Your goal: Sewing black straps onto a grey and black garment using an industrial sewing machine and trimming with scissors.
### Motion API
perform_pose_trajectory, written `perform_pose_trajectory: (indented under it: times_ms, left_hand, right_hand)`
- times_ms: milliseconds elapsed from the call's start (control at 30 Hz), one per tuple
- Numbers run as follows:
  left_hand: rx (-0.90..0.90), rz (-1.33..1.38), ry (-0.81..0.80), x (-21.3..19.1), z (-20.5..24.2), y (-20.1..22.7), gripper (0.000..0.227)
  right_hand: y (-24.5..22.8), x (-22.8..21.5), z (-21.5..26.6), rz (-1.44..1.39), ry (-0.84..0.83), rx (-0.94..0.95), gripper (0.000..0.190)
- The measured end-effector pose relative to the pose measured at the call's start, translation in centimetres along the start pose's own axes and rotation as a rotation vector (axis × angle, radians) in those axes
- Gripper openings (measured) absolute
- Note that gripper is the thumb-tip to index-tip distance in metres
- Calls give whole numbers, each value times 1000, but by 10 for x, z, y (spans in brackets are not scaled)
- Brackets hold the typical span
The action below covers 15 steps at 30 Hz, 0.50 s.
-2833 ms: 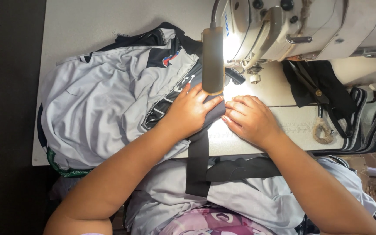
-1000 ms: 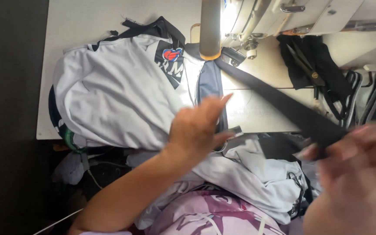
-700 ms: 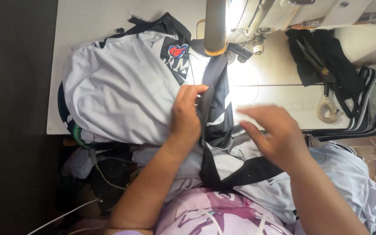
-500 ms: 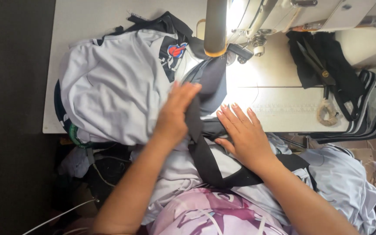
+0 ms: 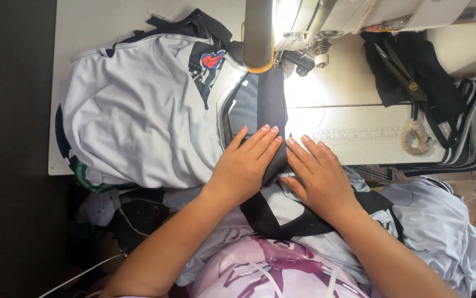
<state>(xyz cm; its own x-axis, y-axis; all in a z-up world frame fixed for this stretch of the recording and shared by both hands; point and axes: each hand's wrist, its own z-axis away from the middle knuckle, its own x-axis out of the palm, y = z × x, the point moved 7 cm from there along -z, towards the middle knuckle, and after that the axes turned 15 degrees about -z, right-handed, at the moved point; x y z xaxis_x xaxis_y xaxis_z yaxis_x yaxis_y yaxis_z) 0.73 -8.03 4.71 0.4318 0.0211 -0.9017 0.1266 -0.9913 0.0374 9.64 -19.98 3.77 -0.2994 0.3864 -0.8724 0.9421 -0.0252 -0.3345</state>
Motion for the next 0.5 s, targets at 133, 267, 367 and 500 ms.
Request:
perform_pose_trajectory:
  times_ms: [133, 267, 367, 500]
  left_hand:
    - [-10, -46, 10, 1, -2, 5, 45]
    - [-2, -40, 13, 2, -4, 7, 43]
    - [1, -34, 0, 3, -5, 7, 42]
    - [-11, 0, -62, 2, -8, 3, 39]
  right_hand:
    - [3, 4, 3, -9, 0, 10, 56]
    - [3, 2, 2, -4, 18, 0, 51]
    - [6, 0, 0, -47, 7, 7, 48]
    - [26, -14, -13, -378, 38, 92, 42]
